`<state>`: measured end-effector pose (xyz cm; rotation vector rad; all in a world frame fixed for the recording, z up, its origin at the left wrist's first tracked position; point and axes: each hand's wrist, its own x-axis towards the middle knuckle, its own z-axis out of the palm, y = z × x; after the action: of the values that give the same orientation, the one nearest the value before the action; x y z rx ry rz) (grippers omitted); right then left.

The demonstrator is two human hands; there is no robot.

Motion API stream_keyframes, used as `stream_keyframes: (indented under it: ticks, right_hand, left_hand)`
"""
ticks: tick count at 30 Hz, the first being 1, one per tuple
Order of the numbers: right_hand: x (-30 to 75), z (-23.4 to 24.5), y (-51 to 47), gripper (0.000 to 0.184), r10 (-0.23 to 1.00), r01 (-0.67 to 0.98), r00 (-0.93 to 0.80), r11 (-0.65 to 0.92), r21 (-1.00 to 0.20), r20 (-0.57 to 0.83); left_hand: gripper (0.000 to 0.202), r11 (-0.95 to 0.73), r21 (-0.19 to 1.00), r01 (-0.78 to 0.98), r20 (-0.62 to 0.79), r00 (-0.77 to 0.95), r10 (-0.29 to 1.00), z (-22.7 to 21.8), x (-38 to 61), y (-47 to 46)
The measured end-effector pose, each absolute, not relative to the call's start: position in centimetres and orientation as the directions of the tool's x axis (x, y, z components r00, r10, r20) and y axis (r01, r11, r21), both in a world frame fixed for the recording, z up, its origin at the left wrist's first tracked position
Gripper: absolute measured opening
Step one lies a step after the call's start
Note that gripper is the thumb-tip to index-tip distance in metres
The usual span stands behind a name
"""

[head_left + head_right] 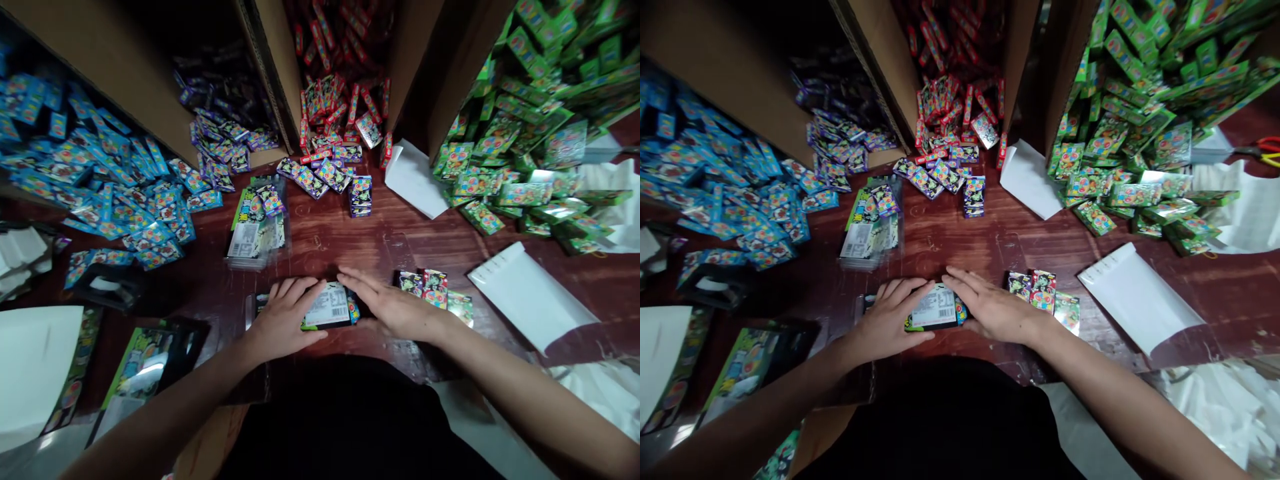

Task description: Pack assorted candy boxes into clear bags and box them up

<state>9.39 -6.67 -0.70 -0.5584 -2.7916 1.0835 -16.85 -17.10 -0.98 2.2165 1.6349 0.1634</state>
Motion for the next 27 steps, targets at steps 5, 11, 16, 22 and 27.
stream_keyframes:
  ticks: [5, 11, 16, 22, 27]
  right_hand:
    - [15.0, -0.2, -5.7, 0.109, 0.536, 0.465, -0.844, 0.730, -0.501, -0.001]
    - [20.3, -2.1, -6.1, 0.074, 0.598, 0.564, -0.802, 0.753, -0.339, -0.008]
    - [18.6, -3.7, -6.3, 0.065, 0.555, 0.462, -0.822, 0.781, -0.421, 0.128]
    - [18.8, -3.7, -6.2, 0.068, 0.630, 0.469, -0.751, 0.720, -0.511, 0.198]
    - [17.5, -3.2, -6.0, 0.066, 0.508, 0.374, -0.852, 0.759, -0.533, 0.127]
  left_hand:
    - [0.086, -0.271, 0.339, 0.901, -0.122, 0.327, 0.937, -1.3, -17.0, -16.5]
    - [0.085, -0.301, 0.347, 0.888, -0.095, 0.352, 0.931, -1.4, -14.9, -15.2]
    - [0.088, -0.338, 0.333, 0.880, -0.104, 0.390, 0.915, -1.2, -13.6, -13.9]
    - [0.088, -0.334, 0.342, 0.879, -0.108, 0.389, 0.915, -1.2, -14.0, -13.7]
    - [0.093, -0.352, 0.366, 0.861, -0.088, 0.409, 0.908, -1.5, -13.0, -13.7]
